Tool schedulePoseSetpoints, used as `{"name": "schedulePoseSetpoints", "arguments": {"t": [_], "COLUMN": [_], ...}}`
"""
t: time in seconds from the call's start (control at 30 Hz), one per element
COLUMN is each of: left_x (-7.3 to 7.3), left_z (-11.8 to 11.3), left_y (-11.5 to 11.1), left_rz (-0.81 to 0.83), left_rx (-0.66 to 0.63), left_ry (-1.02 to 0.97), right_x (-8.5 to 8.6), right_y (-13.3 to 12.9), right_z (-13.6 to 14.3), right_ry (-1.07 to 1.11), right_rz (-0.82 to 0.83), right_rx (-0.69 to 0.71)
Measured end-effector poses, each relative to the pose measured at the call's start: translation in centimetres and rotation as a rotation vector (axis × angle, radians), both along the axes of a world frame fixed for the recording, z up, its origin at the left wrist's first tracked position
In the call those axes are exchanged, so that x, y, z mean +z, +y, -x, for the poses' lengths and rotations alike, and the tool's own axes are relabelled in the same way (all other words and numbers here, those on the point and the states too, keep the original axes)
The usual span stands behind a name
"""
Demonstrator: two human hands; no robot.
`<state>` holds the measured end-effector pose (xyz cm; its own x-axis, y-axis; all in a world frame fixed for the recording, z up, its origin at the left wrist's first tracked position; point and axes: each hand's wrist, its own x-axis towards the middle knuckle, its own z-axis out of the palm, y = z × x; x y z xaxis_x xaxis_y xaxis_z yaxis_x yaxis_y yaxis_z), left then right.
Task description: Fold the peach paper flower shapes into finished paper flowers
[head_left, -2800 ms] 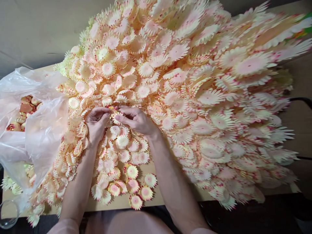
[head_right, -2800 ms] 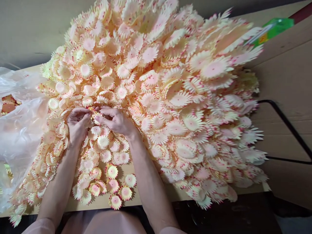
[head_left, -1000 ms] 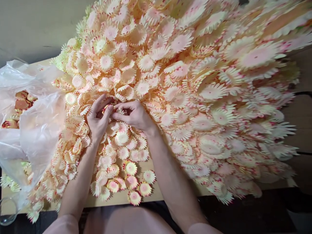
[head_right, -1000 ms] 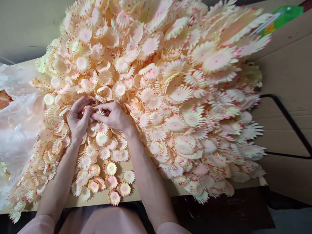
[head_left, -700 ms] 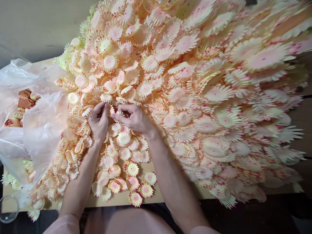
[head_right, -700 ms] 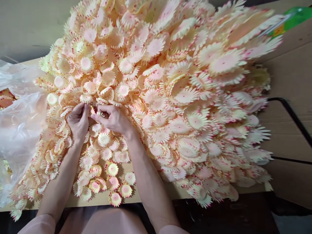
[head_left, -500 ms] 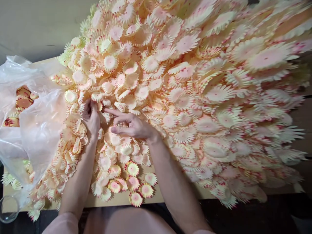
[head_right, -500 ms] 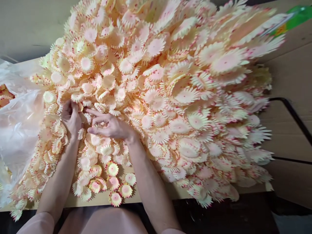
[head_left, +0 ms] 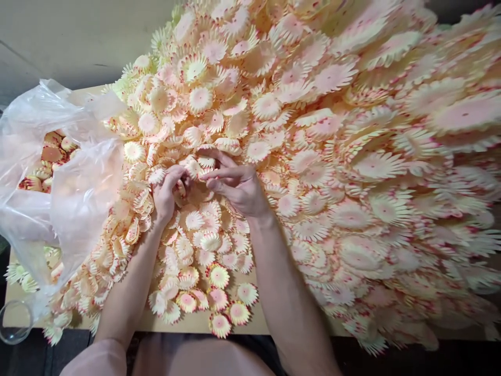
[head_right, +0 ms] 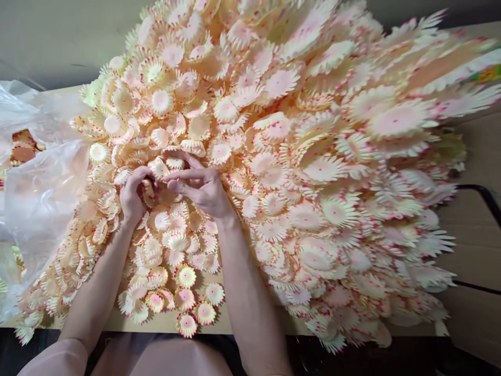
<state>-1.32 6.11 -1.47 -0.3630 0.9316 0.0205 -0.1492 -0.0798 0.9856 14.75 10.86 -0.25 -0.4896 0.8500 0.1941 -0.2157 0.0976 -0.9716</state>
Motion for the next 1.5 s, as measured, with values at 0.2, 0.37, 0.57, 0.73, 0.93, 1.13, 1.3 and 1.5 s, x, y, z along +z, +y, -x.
{"name": "schedulePoseSetpoints", "arguments": {"t": [0.2, 0.37, 0.57, 0.73, 0.93, 1.13, 1.3, 1.5], "left_x": [1.4, 1.9, 1.2, 1.0, 1.5, 1.1, 1.5, 1.2], "left_z": [-0.3, -0.5, -0.4, -0.7, -0.8, -0.8, -0.6, -0.1], "left_y": [-0.3, -0.3, -0.2, 0.1, -0.3, -0.3, -0.3, 0.0], "left_rz": [0.090, 0.089, 0.069, 0.080, 0.108, 0.031, 0.011, -0.073], "left_rx": [-0.201, -0.179, -0.108, -0.035, -0.037, -0.082, -0.114, -0.053], "left_ry": [-0.001, 0.002, 0.045, 0.037, 0.077, 0.124, 0.135, 0.170], "right_x": [-0.1, -0.6, -0.4, -0.8, -0.8, -0.3, -0.1, 0.0], "right_y": [0.0, 0.4, 0.0, 0.3, 0.5, 0.2, 0.2, 0.2], "right_z": [0.0, 0.0, 0.2, 0.0, -0.2, 0.1, 0.2, 0.1], "right_ry": [0.001, 0.061, -0.063, -0.080, -0.065, 0.001, 0.006, 0.012], "right_rz": [0.035, 0.127, 0.135, 0.092, 0.099, 0.098, 0.097, 0.075], "right_rx": [0.036, -0.096, -0.133, -0.163, -0.116, -0.029, -0.076, -0.090]}}
